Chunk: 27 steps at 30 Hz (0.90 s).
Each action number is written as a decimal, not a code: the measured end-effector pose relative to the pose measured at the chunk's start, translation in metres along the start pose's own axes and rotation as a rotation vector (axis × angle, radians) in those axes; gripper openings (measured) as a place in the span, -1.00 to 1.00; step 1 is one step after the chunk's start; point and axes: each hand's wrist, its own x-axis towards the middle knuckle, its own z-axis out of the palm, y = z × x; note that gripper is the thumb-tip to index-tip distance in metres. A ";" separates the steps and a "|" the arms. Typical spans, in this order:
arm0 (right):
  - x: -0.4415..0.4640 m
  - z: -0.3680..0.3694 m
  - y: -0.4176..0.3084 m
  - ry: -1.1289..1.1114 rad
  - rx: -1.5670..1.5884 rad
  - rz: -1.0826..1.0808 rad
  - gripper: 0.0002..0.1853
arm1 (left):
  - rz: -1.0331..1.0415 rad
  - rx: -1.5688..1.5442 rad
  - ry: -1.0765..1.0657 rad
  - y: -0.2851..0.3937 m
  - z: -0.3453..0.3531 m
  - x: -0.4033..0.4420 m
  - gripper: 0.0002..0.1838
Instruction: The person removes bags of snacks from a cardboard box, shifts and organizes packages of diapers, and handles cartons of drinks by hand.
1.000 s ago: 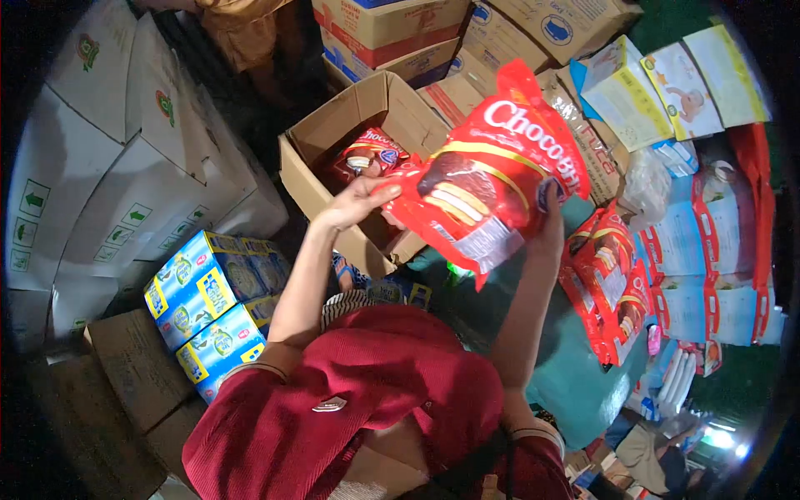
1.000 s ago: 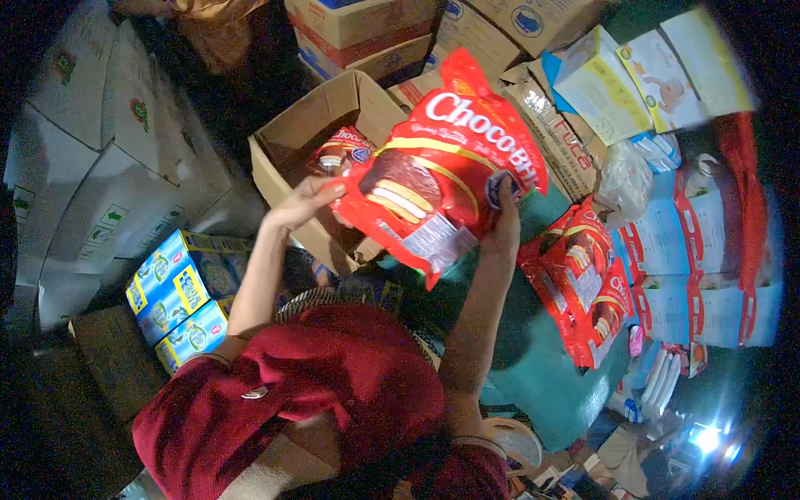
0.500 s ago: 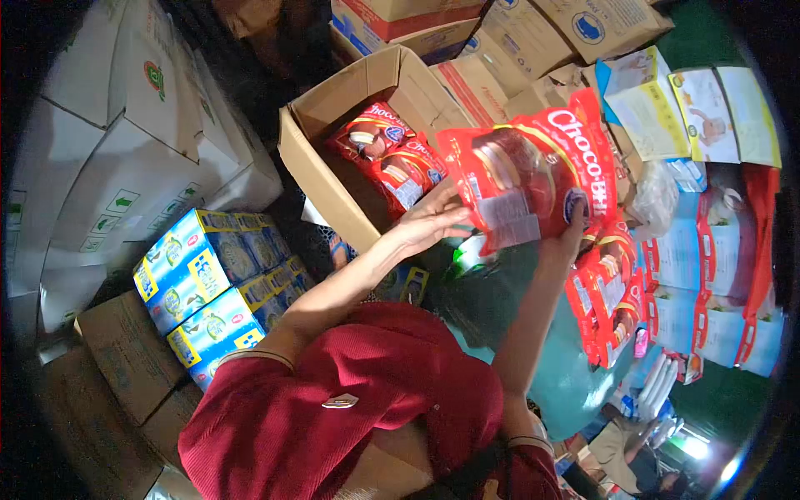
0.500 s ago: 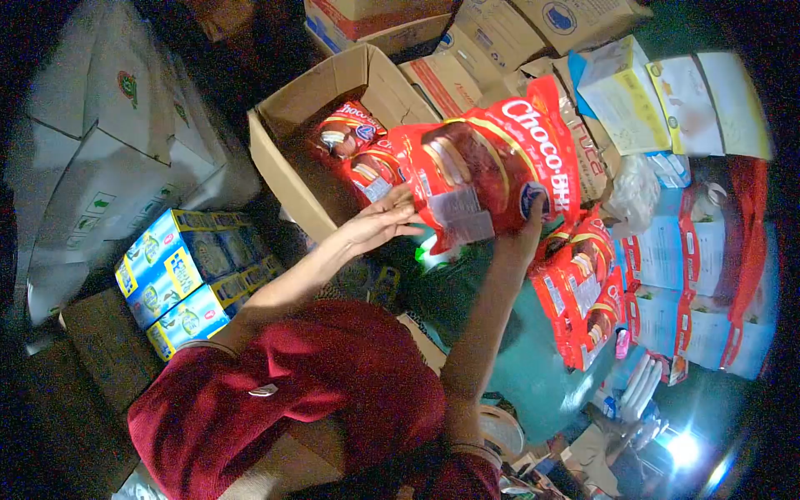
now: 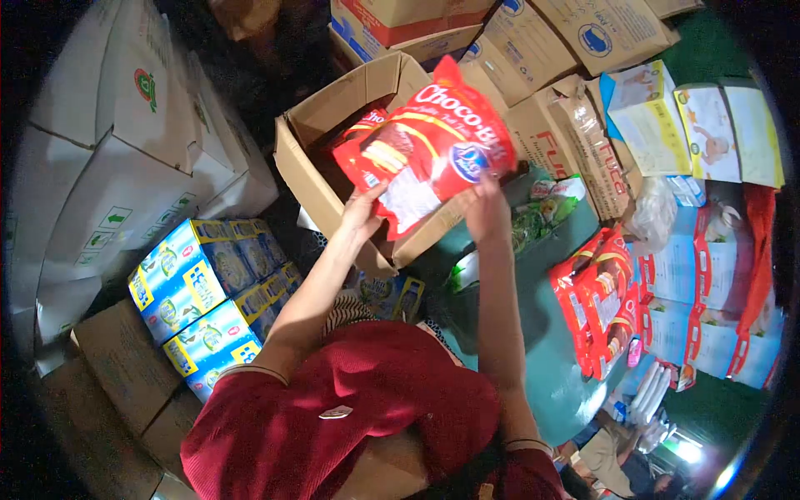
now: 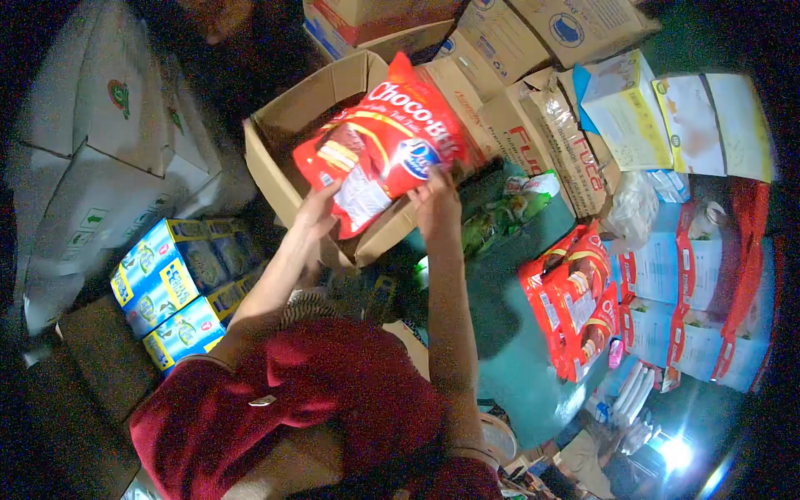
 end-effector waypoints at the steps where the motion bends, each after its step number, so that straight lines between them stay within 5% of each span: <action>1: -0.002 0.007 0.000 0.030 -0.011 0.055 -0.55 | 0.002 0.093 0.069 0.006 0.001 0.002 -0.64; 5: -0.013 0.006 0.003 0.105 0.030 0.118 -0.55 | 0.147 0.029 0.118 0.004 -0.050 0.073 -0.65; 8: -0.013 -0.006 0.001 0.039 0.021 0.111 -0.56 | 0.161 0.260 0.437 0.001 -0.050 0.100 -0.63; 9: -0.010 -0.012 0.003 0.020 0.028 0.115 -0.55 | 0.351 0.342 0.413 -0.013 -0.071 0.126 -0.73; 13: -0.014 -0.022 0.002 0.013 0.010 0.091 -0.66 | 0.338 0.399 0.718 -0.023 -0.110 0.162 -0.71; 16: -0.014 -0.036 0.010 0.073 0.021 0.115 -0.65 | 0.339 0.320 0.625 -0.012 -0.097 0.155 -0.71; 21: -0.014 -0.017 0.013 0.211 -0.062 0.208 -0.60 | 0.173 0.130 0.095 0.059 0.018 0.075 -0.78; 24: -0.015 -0.001 0.018 -0.125 0.037 0.224 -0.53 | 0.186 0.162 0.002 0.099 0.082 0.019 -0.77; 26: -0.016 0.035 0.008 -0.188 0.283 0.367 -0.43 | 0.256 0.162 0.085 0.113 0.138 -0.037 -0.75; 27: -0.018 0.054 0.001 -0.213 0.453 0.419 -0.42 | 0.268 0.139 -0.050 0.114 0.125 -0.031 -0.75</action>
